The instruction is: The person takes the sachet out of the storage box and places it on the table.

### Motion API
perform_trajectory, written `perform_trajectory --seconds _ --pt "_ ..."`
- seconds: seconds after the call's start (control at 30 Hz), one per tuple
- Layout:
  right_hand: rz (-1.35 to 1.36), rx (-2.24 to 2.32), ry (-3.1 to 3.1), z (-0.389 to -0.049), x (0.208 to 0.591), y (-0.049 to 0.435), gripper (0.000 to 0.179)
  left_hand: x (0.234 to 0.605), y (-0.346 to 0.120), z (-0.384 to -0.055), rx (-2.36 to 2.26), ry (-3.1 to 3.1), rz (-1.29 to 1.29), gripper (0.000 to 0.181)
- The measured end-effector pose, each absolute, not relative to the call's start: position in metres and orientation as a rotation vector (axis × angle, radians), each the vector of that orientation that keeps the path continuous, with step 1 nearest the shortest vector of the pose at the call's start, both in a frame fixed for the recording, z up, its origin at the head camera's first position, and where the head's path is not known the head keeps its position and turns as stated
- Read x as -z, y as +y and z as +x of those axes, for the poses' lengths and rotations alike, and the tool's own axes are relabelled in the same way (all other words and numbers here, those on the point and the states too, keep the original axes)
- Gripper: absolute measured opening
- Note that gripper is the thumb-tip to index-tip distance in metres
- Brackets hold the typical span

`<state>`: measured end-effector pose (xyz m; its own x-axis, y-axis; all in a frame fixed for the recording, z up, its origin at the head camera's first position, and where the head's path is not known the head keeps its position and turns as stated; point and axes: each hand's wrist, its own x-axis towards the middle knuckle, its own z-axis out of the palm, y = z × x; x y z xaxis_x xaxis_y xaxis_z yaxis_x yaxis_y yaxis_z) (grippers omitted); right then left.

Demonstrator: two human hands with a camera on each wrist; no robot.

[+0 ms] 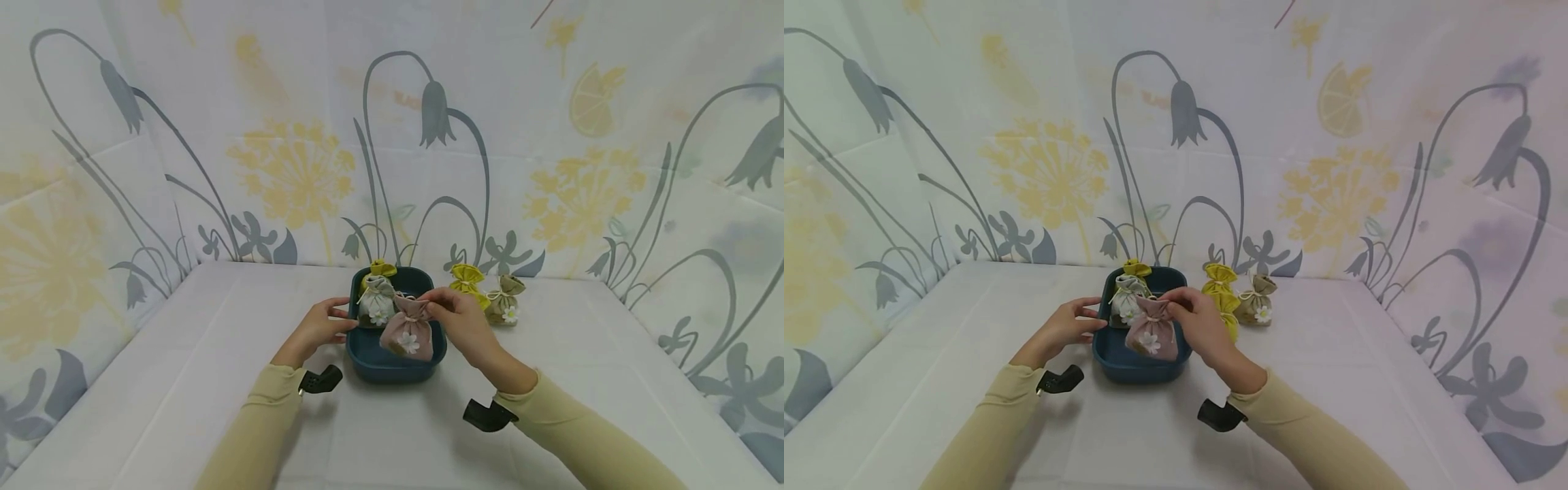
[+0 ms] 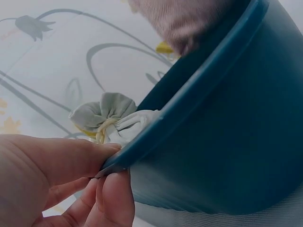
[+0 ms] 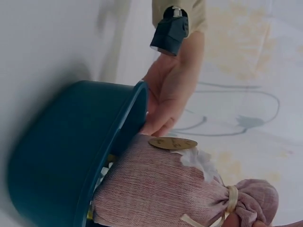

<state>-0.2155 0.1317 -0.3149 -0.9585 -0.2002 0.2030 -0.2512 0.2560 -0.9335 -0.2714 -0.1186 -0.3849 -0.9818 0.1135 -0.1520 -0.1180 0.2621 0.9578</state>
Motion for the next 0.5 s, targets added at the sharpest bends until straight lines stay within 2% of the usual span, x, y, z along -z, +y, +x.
perform_trajectory --seconds 0.5 --pt "0.419 -1.756 -2.398 -0.198 0.316 0.169 0.015 0.386 -0.118 -0.272 -1.795 2.344 0.001 0.059"
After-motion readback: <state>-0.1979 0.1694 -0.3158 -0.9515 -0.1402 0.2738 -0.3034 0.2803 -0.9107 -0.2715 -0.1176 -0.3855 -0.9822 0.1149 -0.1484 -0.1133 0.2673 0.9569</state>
